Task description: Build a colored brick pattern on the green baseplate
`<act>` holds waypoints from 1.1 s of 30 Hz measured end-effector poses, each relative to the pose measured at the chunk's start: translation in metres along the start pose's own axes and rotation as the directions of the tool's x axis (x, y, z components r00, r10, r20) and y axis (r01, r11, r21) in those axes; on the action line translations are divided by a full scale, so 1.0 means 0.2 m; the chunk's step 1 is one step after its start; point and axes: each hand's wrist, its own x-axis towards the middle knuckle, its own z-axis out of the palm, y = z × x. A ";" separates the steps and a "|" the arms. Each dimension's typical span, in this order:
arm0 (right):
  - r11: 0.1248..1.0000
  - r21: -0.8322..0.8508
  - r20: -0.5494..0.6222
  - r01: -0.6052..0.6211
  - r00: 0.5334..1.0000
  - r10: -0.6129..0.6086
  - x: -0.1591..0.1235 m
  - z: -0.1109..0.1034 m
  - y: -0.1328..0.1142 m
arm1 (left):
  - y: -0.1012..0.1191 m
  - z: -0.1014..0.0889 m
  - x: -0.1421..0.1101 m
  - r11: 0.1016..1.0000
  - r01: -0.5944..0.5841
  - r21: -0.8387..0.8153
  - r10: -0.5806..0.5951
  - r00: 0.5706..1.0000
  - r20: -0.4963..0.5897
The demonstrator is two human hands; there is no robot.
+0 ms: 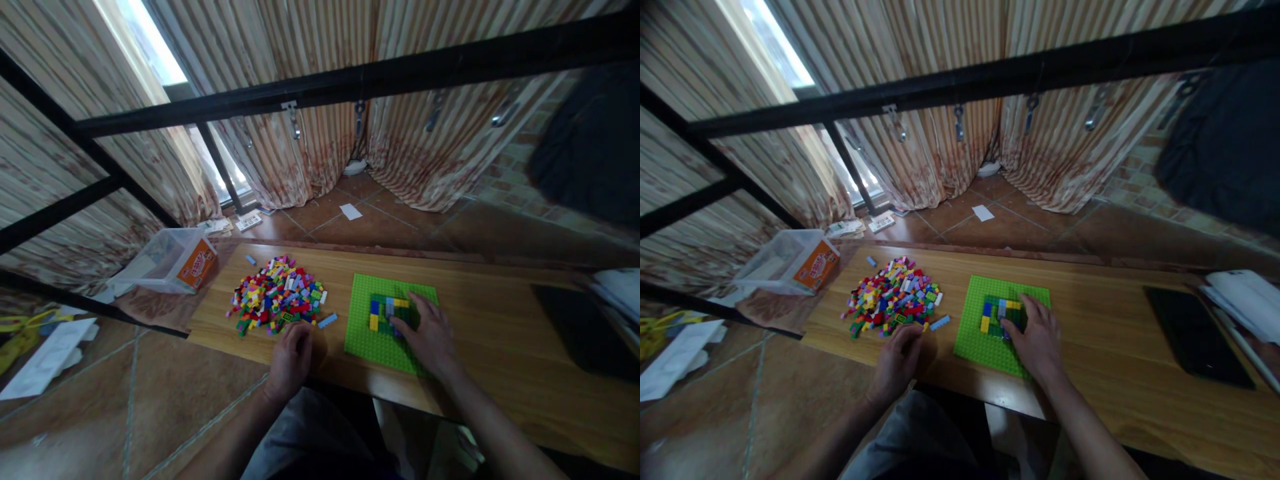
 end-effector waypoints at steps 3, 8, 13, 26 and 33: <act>1.000 -0.007 -0.001 0.016 1.000 -0.016 -0.01 0.00 0.01 | 0.00 -0.01 0.00 1.000 0.013 -0.010 -0.013 1.000 -0.023; 0.997 0.034 -0.050 0.071 0.996 -0.070 -0.02 0.01 0.02 | 0.00 -0.03 0.09 0.997 -0.024 0.068 0.027 0.999 -0.040; 0.981 0.177 -0.100 0.081 0.993 -0.064 -0.01 -0.04 0.04 | -0.02 0.00 0.36 0.942 -0.179 0.284 0.149 0.981 0.122; 0.924 0.382 -0.139 -0.007 0.988 0.065 0.02 -0.18 0.10 | 0.11 0.08 0.43 0.933 -0.268 0.241 0.198 0.940 0.277; 0.935 0.353 -0.150 0.031 0.988 0.023 0.03 -0.19 0.05 | 0.33 0.35 0.35 0.964 -0.259 0.057 0.223 0.910 0.350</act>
